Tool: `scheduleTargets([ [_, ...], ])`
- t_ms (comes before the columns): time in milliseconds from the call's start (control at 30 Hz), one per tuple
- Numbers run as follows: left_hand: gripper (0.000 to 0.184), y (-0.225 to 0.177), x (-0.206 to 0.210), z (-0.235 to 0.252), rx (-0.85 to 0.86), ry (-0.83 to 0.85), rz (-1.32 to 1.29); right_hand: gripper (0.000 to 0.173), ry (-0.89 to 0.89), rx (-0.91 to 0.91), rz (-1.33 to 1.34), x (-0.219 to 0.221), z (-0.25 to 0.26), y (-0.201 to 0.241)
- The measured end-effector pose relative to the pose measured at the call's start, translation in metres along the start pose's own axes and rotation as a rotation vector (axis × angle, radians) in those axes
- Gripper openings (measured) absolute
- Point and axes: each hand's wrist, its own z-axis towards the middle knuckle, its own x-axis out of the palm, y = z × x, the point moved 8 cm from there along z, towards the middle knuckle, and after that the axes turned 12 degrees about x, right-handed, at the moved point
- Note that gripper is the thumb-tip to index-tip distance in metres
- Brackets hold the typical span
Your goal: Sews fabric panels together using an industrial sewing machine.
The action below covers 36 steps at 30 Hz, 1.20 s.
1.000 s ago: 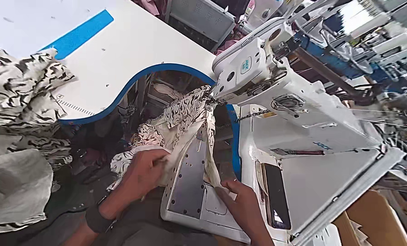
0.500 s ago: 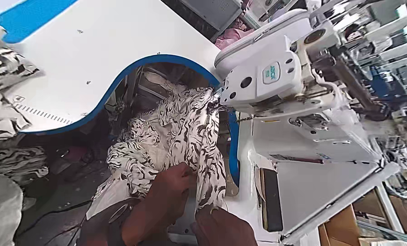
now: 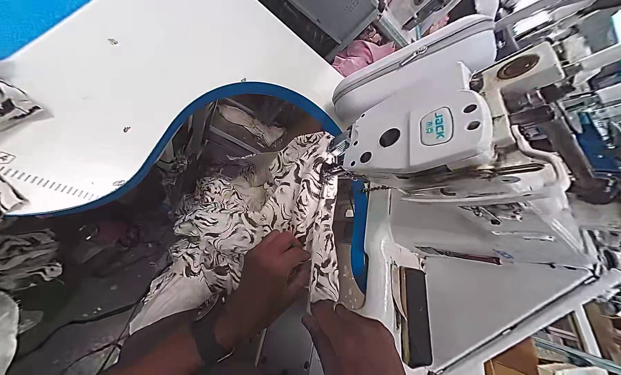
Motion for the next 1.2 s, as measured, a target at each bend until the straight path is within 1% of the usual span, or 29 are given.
scheduleTargets([
  [100, 0.015, 0.013, 0.002, 0.013, -0.042, -0.046, 0.088, 0.027, -0.131, -0.042, 0.032, 0.002, 0.009, -0.012],
  [167, 0.012, 0.041, -0.014, 0.000, -0.178, -0.015, 0.238, 0.028, -0.142, -0.003, 0.053, 0.007, 0.008, -0.032],
  [200, 0.012, 0.059, -0.028, -0.015, -0.278, 0.012, 0.307, 0.026, -0.099, 0.042, 0.035, 0.012, 0.008, -0.047],
  [233, 0.013, 0.075, -0.043, -0.034, -0.402, 0.052, 0.345, 0.023, 0.008, 0.115, 0.020, 0.024, 0.011, -0.063],
  [267, 0.014, 0.086, -0.057, -0.052, -0.529, 0.122, 0.333, 0.023, 0.185, 0.219, 0.030, 0.044, 0.017, -0.081],
  [300, 0.014, 0.087, -0.069, -0.066, -0.604, 0.192, 0.256, 0.026, 0.375, 0.293, 0.067, 0.071, 0.026, -0.099],
  [333, 0.014, 0.077, -0.073, -0.074, -0.607, 0.252, 0.115, 0.027, 0.508, 0.289, 0.147, 0.098, 0.033, -0.115],
  [367, 0.014, 0.057, -0.068, -0.077, -0.551, 0.296, -0.077, 0.025, 0.561, 0.210, 0.268, 0.117, 0.035, -0.128],
  [400, 0.015, 0.032, -0.062, -0.072, -0.449, 0.340, -0.280, 0.024, 0.549, 0.087, 0.384, 0.118, 0.035, -0.131],
  [433, 0.018, 0.006, -0.055, -0.065, -0.331, 0.392, -0.427, 0.025, 0.462, -0.055, 0.449, 0.100, 0.030, -0.123],
  [467, 0.020, -0.014, -0.049, -0.058, -0.214, 0.428, -0.469, 0.027, 0.310, -0.193, 0.424, 0.069, 0.021, -0.106],
  [500, 0.021, -0.030, -0.042, -0.053, -0.115, 0.428, -0.421, 0.027, 0.142, -0.287, 0.322, 0.032, 0.004, -0.080],
  [533, 0.021, -0.040, -0.035, -0.050, -0.040, 0.405, -0.333, 0.025, -0.013, -0.319, 0.167, 0.001, -0.015, -0.050],
  [567, 0.021, -0.045, -0.030, -0.050, 0.007, 0.366, -0.242, 0.020, -0.117, -0.277, 0.042, -0.016, -0.029, -0.021],
  [600, 0.020, -0.047, -0.025, -0.051, 0.033, 0.329, -0.170, 0.016, -0.178, -0.222, -0.030, -0.016, -0.036, -0.002],
  [633, 0.020, -0.046, -0.022, -0.051, 0.047, 0.300, -0.115, 0.013, -0.214, -0.182, -0.038, -0.005, -0.038, 0.008],
  [700, 0.021, -0.035, -0.018, -0.042, 0.082, 0.239, -0.012, 0.008, -0.203, -0.091, -0.011, 0.008, -0.031, 0.010],
  [800, 0.022, -0.026, -0.013, -0.035, 0.069, 0.237, -0.019, 0.010, -0.158, 0.023, -0.092, -0.004, -0.031, 0.013],
  [900, 0.022, -0.016, -0.008, -0.019, 0.071, 0.187, -0.056, 0.014, -0.199, 0.010, -0.161, -0.003, -0.019, 0.024],
  [1000, 0.025, -0.005, -0.004, -0.010, 0.006, 0.142, -0.028, 0.019, -0.258, 0.034, -0.183, -0.005, -0.007, 0.018],
  [1067, 0.026, -0.010, -0.008, -0.008, -0.024, 0.146, -0.004, 0.022, -0.287, 0.051, -0.184, -0.007, -0.005, 0.016],
  [1200, 0.024, -0.015, -0.007, -0.009, 0.002, 0.155, -0.032, 0.022, -0.316, 0.059, -0.156, -0.006, 0.005, 0.011],
])
